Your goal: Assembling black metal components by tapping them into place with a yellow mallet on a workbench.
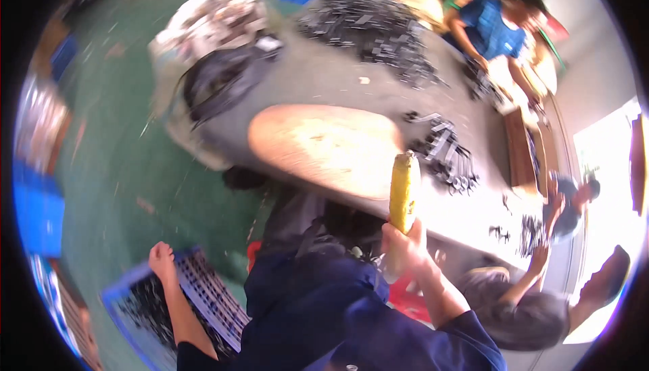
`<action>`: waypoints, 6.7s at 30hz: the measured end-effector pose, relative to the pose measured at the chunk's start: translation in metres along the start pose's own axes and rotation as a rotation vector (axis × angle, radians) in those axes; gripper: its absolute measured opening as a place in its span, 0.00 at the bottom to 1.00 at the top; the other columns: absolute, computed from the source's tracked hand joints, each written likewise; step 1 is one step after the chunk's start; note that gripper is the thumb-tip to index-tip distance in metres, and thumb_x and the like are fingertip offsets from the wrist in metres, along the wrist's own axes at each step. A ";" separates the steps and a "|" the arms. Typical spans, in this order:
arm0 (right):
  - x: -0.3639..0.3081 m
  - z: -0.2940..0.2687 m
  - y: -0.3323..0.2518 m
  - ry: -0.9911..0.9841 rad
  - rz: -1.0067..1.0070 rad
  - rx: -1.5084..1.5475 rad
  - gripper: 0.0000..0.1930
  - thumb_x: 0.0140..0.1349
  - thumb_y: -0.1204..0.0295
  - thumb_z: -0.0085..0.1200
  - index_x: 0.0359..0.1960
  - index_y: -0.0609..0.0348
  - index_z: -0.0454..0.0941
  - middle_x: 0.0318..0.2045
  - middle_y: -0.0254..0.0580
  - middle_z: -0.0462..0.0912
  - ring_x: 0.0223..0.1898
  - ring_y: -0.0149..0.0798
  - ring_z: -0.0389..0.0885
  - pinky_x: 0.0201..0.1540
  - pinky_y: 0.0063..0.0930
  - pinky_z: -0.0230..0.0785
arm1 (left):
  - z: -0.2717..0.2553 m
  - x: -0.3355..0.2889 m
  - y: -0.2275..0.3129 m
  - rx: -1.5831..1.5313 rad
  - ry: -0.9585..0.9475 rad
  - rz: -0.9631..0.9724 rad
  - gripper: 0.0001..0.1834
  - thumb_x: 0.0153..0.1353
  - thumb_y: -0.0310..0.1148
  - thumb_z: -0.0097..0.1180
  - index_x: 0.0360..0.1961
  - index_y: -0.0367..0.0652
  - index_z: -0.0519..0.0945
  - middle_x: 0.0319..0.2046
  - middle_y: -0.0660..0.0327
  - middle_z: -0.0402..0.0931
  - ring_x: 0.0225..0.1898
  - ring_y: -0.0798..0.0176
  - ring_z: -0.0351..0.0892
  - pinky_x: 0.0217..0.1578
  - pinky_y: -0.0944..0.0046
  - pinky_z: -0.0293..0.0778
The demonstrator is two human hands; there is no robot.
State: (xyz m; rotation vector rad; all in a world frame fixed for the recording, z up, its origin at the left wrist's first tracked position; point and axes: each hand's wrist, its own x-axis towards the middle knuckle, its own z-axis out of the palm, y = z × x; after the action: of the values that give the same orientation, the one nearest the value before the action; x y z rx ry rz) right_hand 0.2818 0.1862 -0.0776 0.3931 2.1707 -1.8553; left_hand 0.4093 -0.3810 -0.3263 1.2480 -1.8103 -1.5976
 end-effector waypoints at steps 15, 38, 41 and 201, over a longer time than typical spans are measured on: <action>0.002 -0.120 0.067 0.770 -0.129 0.624 0.08 0.60 0.73 0.51 0.39 0.61 0.67 0.20 0.38 0.73 0.15 0.34 0.75 0.18 0.28 0.72 | 0.527 -0.324 0.332 -0.010 -1.476 1.004 0.19 0.57 0.32 0.64 0.46 0.32 0.77 0.38 0.51 0.80 0.41 0.62 0.79 0.44 0.66 0.75; 0.012 -0.113 0.068 0.658 -0.205 0.572 0.22 0.58 0.73 0.54 0.53 0.65 0.64 0.25 0.41 0.76 0.19 0.31 0.78 0.23 0.29 0.74 | 0.429 -0.274 0.358 -0.067 -1.589 0.620 0.15 0.73 0.36 0.43 0.54 0.40 0.71 0.20 0.66 0.69 0.21 0.72 0.70 0.26 0.71 0.71; 0.013 -0.110 0.068 0.684 -0.194 0.553 0.20 0.57 0.72 0.54 0.50 0.65 0.65 0.24 0.40 0.76 0.19 0.31 0.77 0.21 0.29 0.72 | 0.411 -0.250 0.358 -0.066 -1.580 0.665 0.14 0.73 0.35 0.42 0.53 0.38 0.71 0.20 0.66 0.70 0.22 0.71 0.71 0.26 0.70 0.72; -0.003 -0.112 0.060 0.526 -0.005 0.609 0.08 0.60 0.73 0.54 0.34 0.64 0.69 0.20 0.40 0.74 0.13 0.36 0.74 0.15 0.28 0.68 | 0.568 -0.384 0.321 0.389 -1.237 1.046 0.43 0.47 0.34 0.66 0.61 0.33 0.58 0.43 0.43 0.76 0.43 0.46 0.79 0.44 0.54 0.76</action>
State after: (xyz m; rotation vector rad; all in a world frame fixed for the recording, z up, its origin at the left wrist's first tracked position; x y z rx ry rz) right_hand 0.3039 0.3062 -0.1149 1.0992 1.8029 -2.6262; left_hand 0.0461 0.2340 -0.0750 -0.8943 -2.7539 -1.3519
